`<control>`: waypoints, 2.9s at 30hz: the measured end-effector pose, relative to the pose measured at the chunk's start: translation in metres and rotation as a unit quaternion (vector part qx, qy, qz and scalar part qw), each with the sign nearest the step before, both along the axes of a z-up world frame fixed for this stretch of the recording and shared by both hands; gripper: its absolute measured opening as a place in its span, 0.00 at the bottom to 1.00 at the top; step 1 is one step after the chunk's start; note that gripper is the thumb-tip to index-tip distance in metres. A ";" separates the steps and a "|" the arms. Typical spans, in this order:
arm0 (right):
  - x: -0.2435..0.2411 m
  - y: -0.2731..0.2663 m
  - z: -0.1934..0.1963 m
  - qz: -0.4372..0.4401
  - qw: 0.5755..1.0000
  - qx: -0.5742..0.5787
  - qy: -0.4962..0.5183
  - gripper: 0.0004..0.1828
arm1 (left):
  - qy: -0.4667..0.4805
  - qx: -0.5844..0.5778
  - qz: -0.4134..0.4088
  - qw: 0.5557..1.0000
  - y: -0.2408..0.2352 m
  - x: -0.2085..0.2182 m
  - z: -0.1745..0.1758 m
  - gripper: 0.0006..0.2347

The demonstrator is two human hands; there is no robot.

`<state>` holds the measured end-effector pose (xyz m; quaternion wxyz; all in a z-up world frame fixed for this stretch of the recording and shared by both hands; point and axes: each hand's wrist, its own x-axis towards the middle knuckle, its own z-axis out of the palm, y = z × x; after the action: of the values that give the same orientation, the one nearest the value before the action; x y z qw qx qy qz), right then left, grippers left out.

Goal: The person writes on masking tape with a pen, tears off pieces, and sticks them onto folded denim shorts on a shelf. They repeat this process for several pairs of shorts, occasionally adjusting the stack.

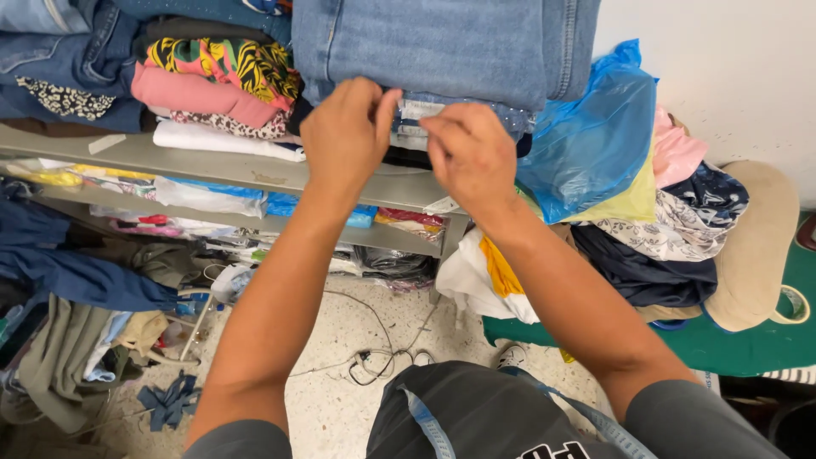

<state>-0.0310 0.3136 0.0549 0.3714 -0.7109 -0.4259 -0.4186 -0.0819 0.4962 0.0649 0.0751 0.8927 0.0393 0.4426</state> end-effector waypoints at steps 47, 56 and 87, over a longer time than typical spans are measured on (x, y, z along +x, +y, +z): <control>-0.111 -0.471 -0.278 -0.247 0.571 -0.290 0.727 0.30 | 0.638 -0.233 -0.506 0.533 -0.318 -0.060 -0.188 0.14; 0.081 -0.713 -0.408 -0.390 0.649 -0.250 0.604 0.30 | 0.625 -0.319 -0.382 0.601 -0.431 0.033 -0.175 0.17; 0.147 -0.834 -0.476 0.041 0.626 0.090 0.774 0.19 | 0.570 -0.392 -0.319 0.648 -0.412 -0.093 -0.135 0.25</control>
<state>0.1158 -0.5205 -0.4209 0.6431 -0.7179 0.0296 0.2649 -0.1748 0.0840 -0.0700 0.5177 0.8136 -0.0427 -0.2614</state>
